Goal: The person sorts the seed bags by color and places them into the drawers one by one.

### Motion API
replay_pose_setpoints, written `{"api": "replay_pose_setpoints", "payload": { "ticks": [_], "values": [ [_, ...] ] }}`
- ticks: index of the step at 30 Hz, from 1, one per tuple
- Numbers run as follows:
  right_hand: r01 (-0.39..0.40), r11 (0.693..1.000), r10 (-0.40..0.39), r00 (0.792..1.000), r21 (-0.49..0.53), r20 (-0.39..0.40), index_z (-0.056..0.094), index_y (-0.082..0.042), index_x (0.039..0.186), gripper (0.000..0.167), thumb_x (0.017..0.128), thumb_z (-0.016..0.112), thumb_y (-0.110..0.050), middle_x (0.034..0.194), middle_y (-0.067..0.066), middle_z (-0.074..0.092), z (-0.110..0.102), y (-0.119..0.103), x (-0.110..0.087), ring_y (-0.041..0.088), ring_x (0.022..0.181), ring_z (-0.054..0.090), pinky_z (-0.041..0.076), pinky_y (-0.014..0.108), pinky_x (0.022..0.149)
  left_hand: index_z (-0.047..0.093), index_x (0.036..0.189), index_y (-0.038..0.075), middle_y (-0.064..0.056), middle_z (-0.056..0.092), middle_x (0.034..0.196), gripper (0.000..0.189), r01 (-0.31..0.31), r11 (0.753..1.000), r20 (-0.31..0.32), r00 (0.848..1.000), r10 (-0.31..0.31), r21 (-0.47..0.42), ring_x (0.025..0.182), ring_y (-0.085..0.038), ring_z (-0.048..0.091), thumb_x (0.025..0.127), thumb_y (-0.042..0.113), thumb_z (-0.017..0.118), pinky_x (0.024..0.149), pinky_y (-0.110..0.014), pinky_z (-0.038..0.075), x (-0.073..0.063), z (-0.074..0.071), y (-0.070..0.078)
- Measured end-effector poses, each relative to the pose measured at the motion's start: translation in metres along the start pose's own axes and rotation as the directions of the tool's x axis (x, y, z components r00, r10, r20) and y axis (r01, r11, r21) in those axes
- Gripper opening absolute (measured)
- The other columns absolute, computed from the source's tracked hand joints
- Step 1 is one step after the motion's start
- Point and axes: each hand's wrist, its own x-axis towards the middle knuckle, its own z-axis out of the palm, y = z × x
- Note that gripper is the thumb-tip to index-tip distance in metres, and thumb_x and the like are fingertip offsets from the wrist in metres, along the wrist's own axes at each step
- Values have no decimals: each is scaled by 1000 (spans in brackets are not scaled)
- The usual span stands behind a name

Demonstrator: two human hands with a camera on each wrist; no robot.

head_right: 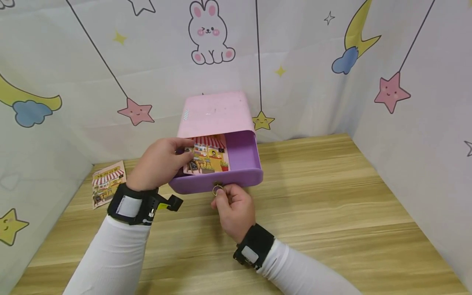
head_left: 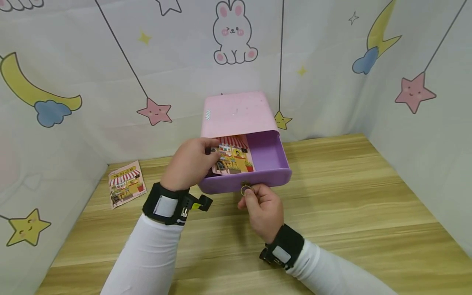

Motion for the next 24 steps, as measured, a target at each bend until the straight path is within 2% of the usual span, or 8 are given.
{"api": "replay_pose_setpoints", "payload": {
  "ticks": [4, 9, 18, 24],
  "values": [
    [8, 1000, -8, 1000, 0, 1, 63, 1, 82, 21, 102, 58, 0, 70, 17, 69, 0, 0, 0, 10, 63, 67, 59, 33, 60, 63, 145, 5, -13, 70, 138, 43, -1, 1000, 11, 1000, 1, 2, 108, -25, 66, 106, 24, 61, 90, -40, 57, 1, 1, 3],
    [7, 1000, -7, 1000, -2, 4, 64, 1, 82, 21, 103, 59, 0, 70, 17, 69, 0, 1, -1, 9, 63, 67, 60, 35, 60, 64, 144, 6, -12, 70, 137, 43, -7, 1000, 24, 1000, 6, 18, 104, -25, 66, 106, 24, 61, 84, -38, 55, 2, 2, 4],
    [23, 1000, -23, 1000, 9, -6, 63, 2, 81, 21, 102, 58, 1, 70, 19, 69, 3, 0, -6, 9, 64, 67, 60, 35, 62, 65, 143, 6, -13, 69, 138, 43, -16, 999, 37, 999, 15, 29, 111, -26, 65, 105, 26, 64, 98, -45, 55, 0, 5, 3],
    [28, 1000, -28, 1000, 2, -11, 63, 2, 81, 22, 102, 58, 1, 70, 19, 69, 4, 0, -10, 9, 64, 67, 60, 35, 61, 66, 142, 8, -12, 70, 135, 43, -13, 1000, 38, 999, 12, 25, 109, -26, 66, 104, 27, 66, 95, -44, 56, -3, 6, 2]
  ]
}}
